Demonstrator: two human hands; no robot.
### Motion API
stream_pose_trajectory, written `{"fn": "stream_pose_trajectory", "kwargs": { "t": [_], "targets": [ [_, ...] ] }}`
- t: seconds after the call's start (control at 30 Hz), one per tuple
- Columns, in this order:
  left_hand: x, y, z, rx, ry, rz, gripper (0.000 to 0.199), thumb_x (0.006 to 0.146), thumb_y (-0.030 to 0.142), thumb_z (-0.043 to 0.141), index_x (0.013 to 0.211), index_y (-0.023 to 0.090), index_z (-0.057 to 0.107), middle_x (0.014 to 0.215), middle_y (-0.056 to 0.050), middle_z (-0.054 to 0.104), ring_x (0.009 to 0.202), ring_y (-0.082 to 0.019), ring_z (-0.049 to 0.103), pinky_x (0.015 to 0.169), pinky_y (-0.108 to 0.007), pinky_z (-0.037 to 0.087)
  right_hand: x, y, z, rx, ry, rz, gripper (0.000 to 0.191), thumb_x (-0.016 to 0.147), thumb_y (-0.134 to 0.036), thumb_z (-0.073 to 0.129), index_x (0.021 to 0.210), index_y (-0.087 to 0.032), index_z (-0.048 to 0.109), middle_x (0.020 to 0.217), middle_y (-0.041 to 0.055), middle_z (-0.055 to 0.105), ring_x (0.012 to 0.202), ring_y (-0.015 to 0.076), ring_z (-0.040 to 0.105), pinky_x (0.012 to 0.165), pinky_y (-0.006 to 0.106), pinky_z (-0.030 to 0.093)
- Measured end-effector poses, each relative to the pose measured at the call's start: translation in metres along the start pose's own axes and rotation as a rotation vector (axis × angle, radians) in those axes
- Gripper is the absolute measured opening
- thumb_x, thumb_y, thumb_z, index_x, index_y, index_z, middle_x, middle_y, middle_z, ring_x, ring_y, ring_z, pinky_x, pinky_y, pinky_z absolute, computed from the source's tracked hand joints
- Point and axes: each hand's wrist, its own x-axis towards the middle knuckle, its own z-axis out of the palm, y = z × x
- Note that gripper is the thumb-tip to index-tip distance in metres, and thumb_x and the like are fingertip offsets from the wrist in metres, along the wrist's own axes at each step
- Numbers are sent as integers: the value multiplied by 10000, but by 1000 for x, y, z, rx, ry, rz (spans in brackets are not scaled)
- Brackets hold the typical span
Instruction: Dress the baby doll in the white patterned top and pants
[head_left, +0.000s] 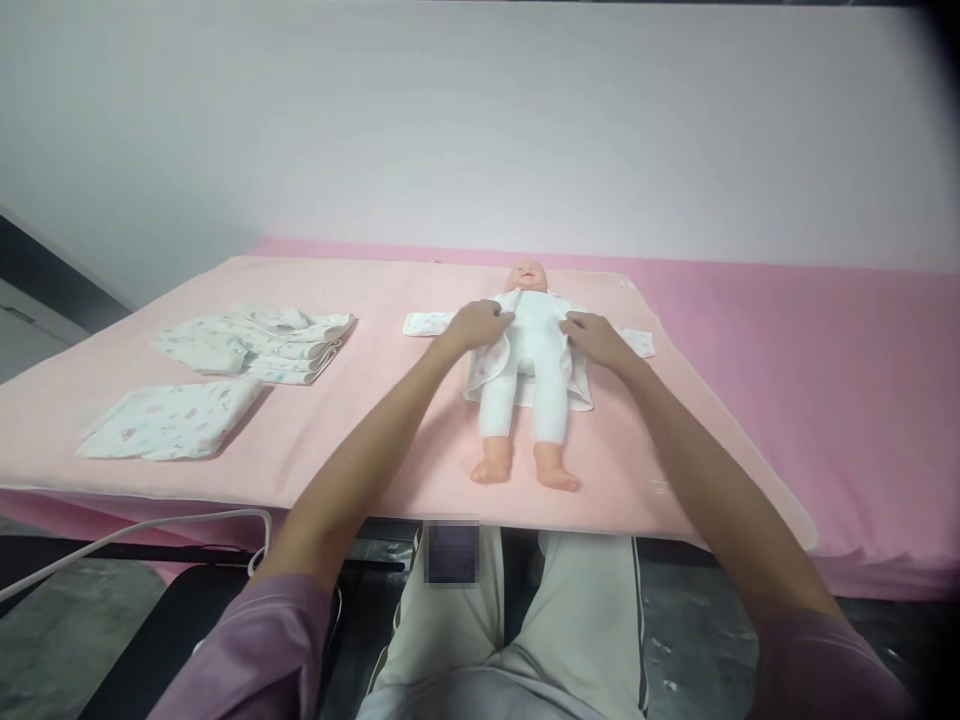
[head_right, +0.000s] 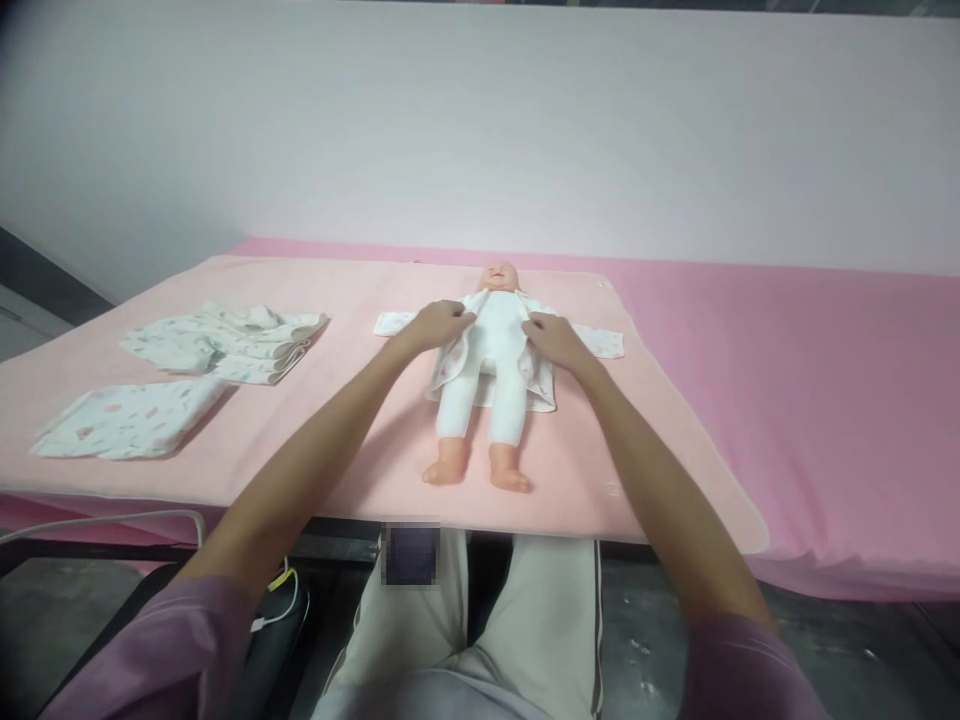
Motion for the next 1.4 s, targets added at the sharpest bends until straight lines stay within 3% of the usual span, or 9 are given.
{"fn": "stream_pose_trajectory", "kwargs": {
  "t": [0.17,0.27,0.4,0.6,0.8,0.93,1.07,1.23,1.4],
  "targets": [
    [-3,-93,-37,-81,-37,-217,303,920,343,665,654,235,565,746,-101,695,846,-297,738,823,-392,551,-22,75,-73,-146,-152,215,430,1034,-572,620,775,-231,580,817,34,677,757,200,571,761,352,425],
    [-4,-120,-43,49,44,-233,186,873,365,762,779,229,677,948,-148,771,1095,-400,751,987,-478,574,-27,114,-83,-331,-94,268,358,969,-588,689,987,-233,728,1038,115,787,859,289,679,805,426,527],
    [17,-101,-12,173,264,-19,420,1035,408,578,1362,197,736,1543,-209,690,1494,-445,575,1233,-616,489,-8,119,-45,-348,222,-26,616,1027,-574,584,1476,-163,681,1515,244,709,1387,455,655,1148,630,555],
    [41,-70,53,160,152,211,729,1160,460,230,1767,95,403,1827,-215,458,1682,-387,437,1398,-596,327,27,102,27,-354,144,-253,852,1141,-676,347,1797,-134,379,1812,222,487,1667,438,467,1389,679,369],
    [35,-87,38,62,36,256,818,1156,605,201,1853,178,228,1934,-141,269,1811,-330,258,1484,-592,141,24,110,26,-376,107,-201,878,1153,-701,258,1864,-189,220,1911,198,312,1758,452,338,1408,786,246],
    [-10,-122,-12,-12,208,249,778,1150,671,297,1778,224,404,1874,-123,422,1755,-314,381,1462,-535,257,-41,73,7,-309,262,-258,839,1160,-668,334,1870,-246,188,1948,162,213,1806,442,211,1414,786,241],
    [-99,-174,-58,40,591,-44,483,1152,508,398,1427,210,660,1524,-153,717,1386,-283,676,1266,-449,490,-171,35,12,-115,409,-333,608,1153,-508,468,1748,-381,480,1746,124,574,1634,449,518,1342,773,409],
    [-218,-238,-92,165,930,-480,303,1097,329,518,1346,178,598,1483,-145,661,1437,-311,553,1269,-520,402,-306,33,70,82,282,-739,431,989,-340,644,1386,-465,760,1039,54,858,877,398,821,894,730,653],
    [-283,-294,-114,163,944,-950,396,912,404,742,1137,192,494,1506,-203,602,1485,-420,466,1270,-677,336,-363,15,125,226,157,-652,307,1010,-183,540,1199,-339,725,894,19,806,727,307,784,868,653,671]
  ]
}}
